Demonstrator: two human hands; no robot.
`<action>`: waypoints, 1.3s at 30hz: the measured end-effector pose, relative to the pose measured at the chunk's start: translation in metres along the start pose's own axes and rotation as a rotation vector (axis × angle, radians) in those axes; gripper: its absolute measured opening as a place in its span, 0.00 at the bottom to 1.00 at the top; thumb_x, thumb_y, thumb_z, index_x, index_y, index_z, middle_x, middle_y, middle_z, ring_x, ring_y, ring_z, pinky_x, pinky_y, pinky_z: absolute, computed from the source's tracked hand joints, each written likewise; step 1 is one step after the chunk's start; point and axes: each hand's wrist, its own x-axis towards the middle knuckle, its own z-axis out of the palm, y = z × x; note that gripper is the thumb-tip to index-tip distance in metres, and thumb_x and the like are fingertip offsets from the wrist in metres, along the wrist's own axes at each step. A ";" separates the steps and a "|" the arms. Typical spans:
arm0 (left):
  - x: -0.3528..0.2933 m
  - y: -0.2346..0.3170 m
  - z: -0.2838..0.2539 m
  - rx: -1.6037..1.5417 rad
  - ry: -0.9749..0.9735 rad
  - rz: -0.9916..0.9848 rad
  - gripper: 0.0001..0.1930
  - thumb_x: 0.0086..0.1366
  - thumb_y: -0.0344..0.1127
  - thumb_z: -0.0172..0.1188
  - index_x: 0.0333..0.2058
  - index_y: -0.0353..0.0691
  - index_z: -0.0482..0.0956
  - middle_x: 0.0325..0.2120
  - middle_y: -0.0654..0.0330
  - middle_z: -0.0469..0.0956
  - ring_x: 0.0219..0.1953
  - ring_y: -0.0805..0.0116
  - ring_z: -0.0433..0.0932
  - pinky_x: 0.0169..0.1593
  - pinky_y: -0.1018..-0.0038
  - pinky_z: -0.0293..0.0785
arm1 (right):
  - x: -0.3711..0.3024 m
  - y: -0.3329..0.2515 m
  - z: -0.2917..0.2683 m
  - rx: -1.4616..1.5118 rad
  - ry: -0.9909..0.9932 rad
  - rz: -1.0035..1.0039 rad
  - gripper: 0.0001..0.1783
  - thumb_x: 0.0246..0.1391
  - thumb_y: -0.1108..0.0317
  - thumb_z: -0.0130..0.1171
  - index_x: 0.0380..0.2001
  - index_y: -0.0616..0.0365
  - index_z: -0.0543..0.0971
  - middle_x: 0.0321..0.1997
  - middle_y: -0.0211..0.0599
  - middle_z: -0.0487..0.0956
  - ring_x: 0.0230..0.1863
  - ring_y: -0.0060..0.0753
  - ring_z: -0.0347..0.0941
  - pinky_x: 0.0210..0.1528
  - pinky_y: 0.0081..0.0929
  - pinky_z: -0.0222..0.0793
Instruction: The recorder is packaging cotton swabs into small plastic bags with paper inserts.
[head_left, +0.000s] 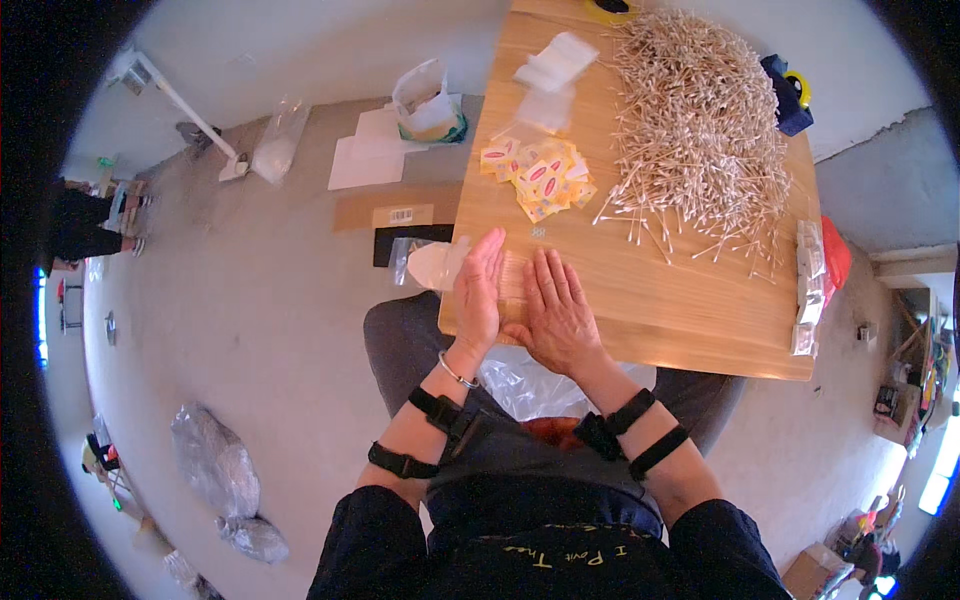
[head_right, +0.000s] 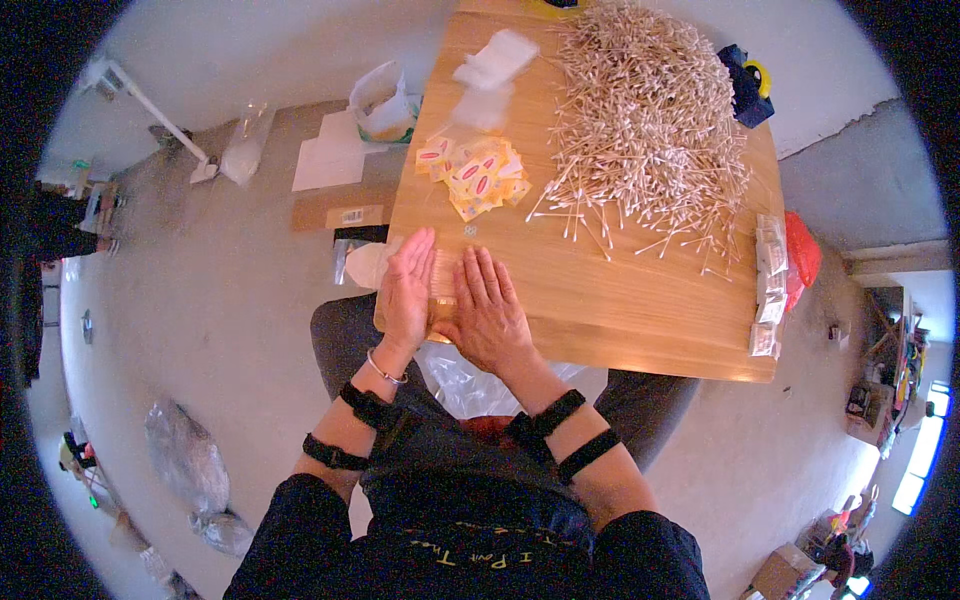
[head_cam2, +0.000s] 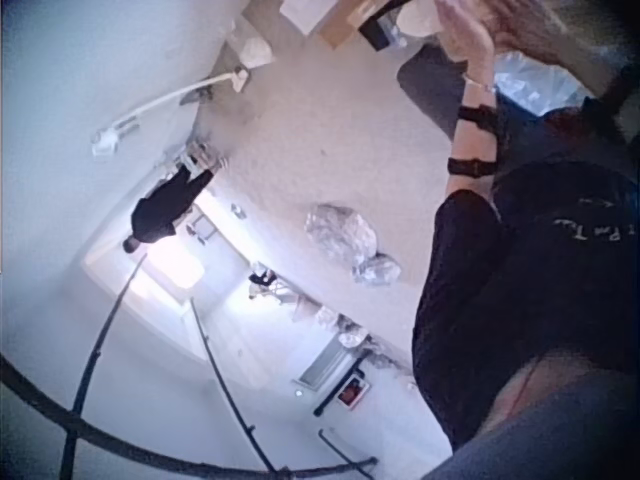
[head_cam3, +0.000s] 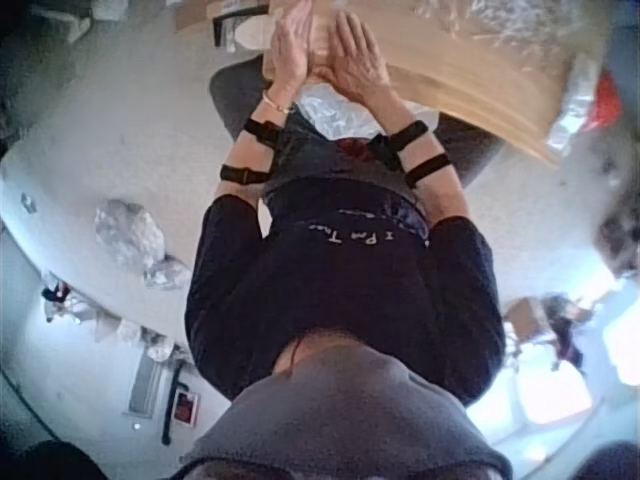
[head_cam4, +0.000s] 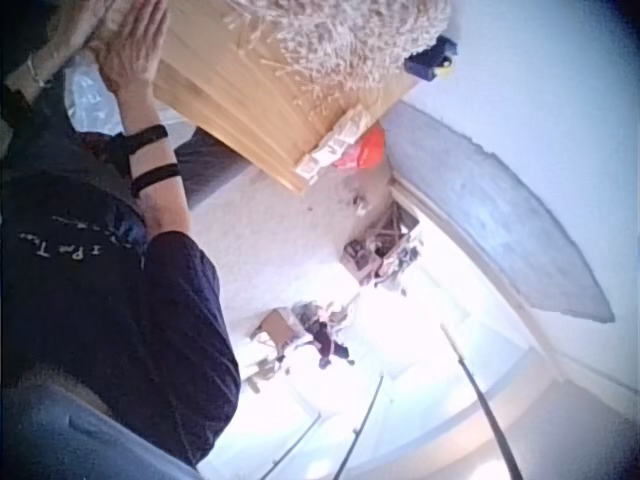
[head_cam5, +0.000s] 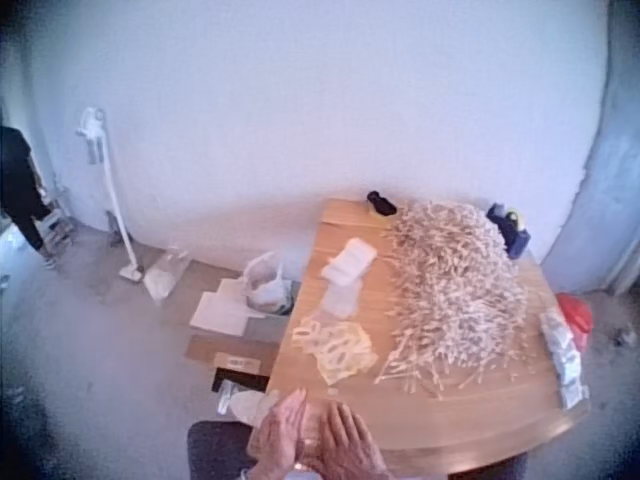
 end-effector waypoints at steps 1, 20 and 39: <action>-0.004 0.002 -0.001 0.018 0.019 0.010 0.30 0.72 0.50 0.34 0.58 0.27 0.59 0.60 0.45 0.59 0.64 0.58 0.57 0.67 0.66 0.49 | 0.000 -0.001 0.000 -0.025 0.003 0.004 0.48 0.51 0.39 0.48 0.60 0.72 0.57 0.68 0.56 0.50 0.71 0.52 0.40 0.71 0.42 0.35; -0.057 0.022 -0.014 1.440 -0.349 0.435 0.27 0.58 0.47 0.57 0.53 0.38 0.69 0.35 0.54 0.69 0.38 0.53 0.69 0.43 0.60 0.66 | -0.001 0.000 0.005 -0.070 0.005 -0.003 0.42 0.49 0.54 0.48 0.61 0.73 0.54 0.69 0.56 0.49 0.72 0.51 0.40 0.71 0.42 0.32; -0.050 0.028 -0.004 1.587 -0.356 0.391 0.33 0.57 0.53 0.55 0.55 0.34 0.67 0.33 0.55 0.71 0.37 0.58 0.70 0.41 0.64 0.66 | -0.001 0.000 0.006 -0.085 -0.001 0.005 0.40 0.49 0.54 0.45 0.61 0.70 0.56 0.69 0.55 0.50 0.72 0.51 0.40 0.71 0.42 0.32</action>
